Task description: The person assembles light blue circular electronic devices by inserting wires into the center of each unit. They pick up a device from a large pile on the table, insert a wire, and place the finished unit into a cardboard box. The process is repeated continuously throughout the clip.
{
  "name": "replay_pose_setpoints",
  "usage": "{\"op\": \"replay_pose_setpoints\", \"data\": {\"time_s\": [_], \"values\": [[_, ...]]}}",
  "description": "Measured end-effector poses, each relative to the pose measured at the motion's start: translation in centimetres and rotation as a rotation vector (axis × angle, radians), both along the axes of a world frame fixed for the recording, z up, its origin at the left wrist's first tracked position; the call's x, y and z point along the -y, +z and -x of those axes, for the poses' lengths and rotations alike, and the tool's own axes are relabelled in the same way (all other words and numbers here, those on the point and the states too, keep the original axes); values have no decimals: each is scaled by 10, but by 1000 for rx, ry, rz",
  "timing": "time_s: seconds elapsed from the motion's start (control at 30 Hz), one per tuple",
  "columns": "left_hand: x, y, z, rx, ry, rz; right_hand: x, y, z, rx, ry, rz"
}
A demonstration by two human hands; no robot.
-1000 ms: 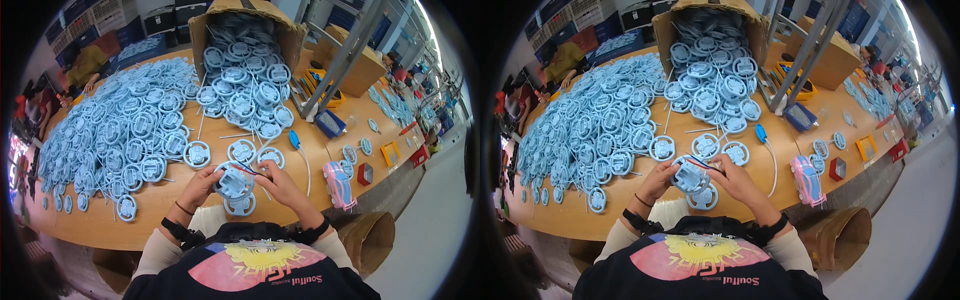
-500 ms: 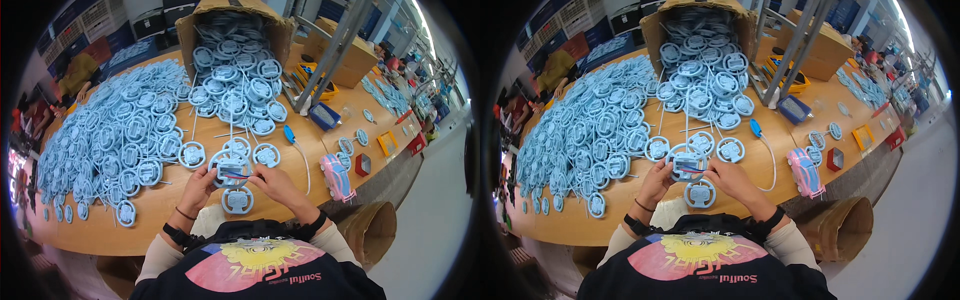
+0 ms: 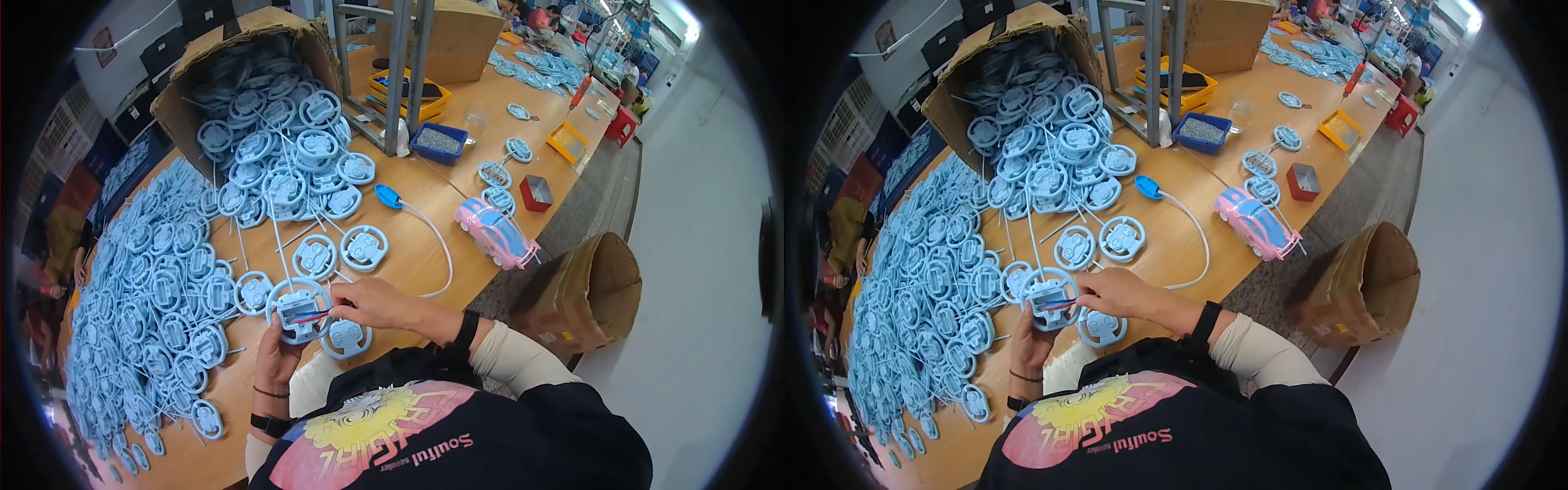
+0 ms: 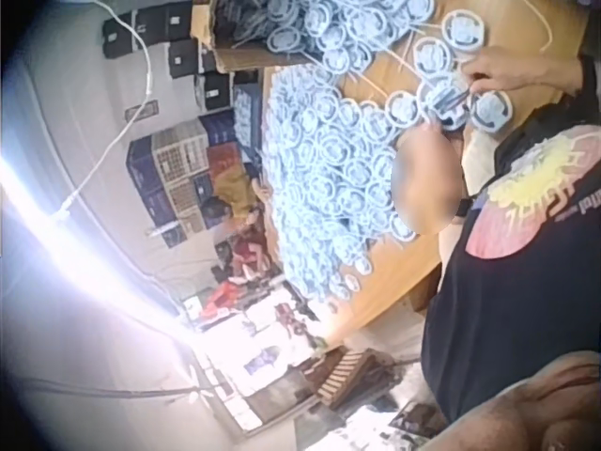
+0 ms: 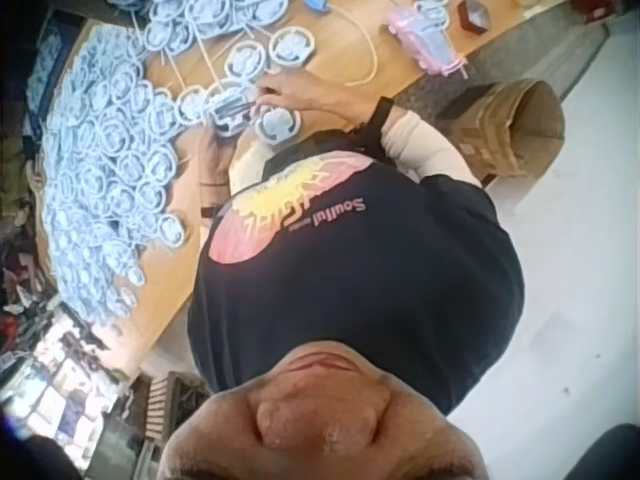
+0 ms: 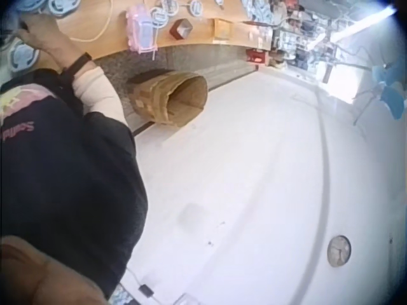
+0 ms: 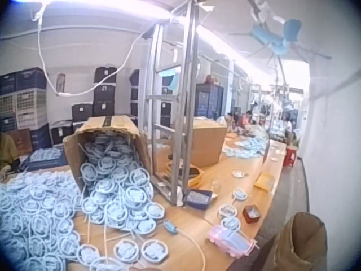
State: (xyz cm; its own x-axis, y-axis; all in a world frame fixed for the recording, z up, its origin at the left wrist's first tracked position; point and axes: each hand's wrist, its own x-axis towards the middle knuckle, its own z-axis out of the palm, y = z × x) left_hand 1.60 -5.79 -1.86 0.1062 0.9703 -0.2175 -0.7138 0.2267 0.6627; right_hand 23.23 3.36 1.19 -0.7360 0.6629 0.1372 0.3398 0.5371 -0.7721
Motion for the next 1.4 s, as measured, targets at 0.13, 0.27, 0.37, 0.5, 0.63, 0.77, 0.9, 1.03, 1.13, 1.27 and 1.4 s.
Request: {"op": "replay_pose_setpoints", "data": {"time_s": [0.13,0.27,0.37,0.5,0.63,0.77,0.9,1.03,1.13,1.27,1.4], "values": [[1,-19,1,117,65,-17,3,-5,6,12,-2,-7],[1,-23,3,91,57,51,2,-23,9,55,-40,33],[-8,-56,46,11,91,112,0,-28,15,79,-56,88],[-32,-2,115,166,508,-324,-13,-34,3,19,-135,120],[-32,-9,157,-838,325,-372,-13,-27,1,-19,-140,223],[-42,-34,122,-2281,-59,-495,-13,-22,0,-6,-161,349],[-43,-75,127,-2435,1,-604,-16,-28,4,14,-130,323],[-50,-7,102,-2151,-163,-604,-16,-25,7,-29,-163,248],[-44,29,64,-1917,-217,-812,-10,-19,19,-70,-167,182],[-37,62,23,-1882,-30,-908,-14,-16,22,58,-171,172],[-25,55,10,-1809,604,-734,-21,-9,17,-257,-256,363]]}}
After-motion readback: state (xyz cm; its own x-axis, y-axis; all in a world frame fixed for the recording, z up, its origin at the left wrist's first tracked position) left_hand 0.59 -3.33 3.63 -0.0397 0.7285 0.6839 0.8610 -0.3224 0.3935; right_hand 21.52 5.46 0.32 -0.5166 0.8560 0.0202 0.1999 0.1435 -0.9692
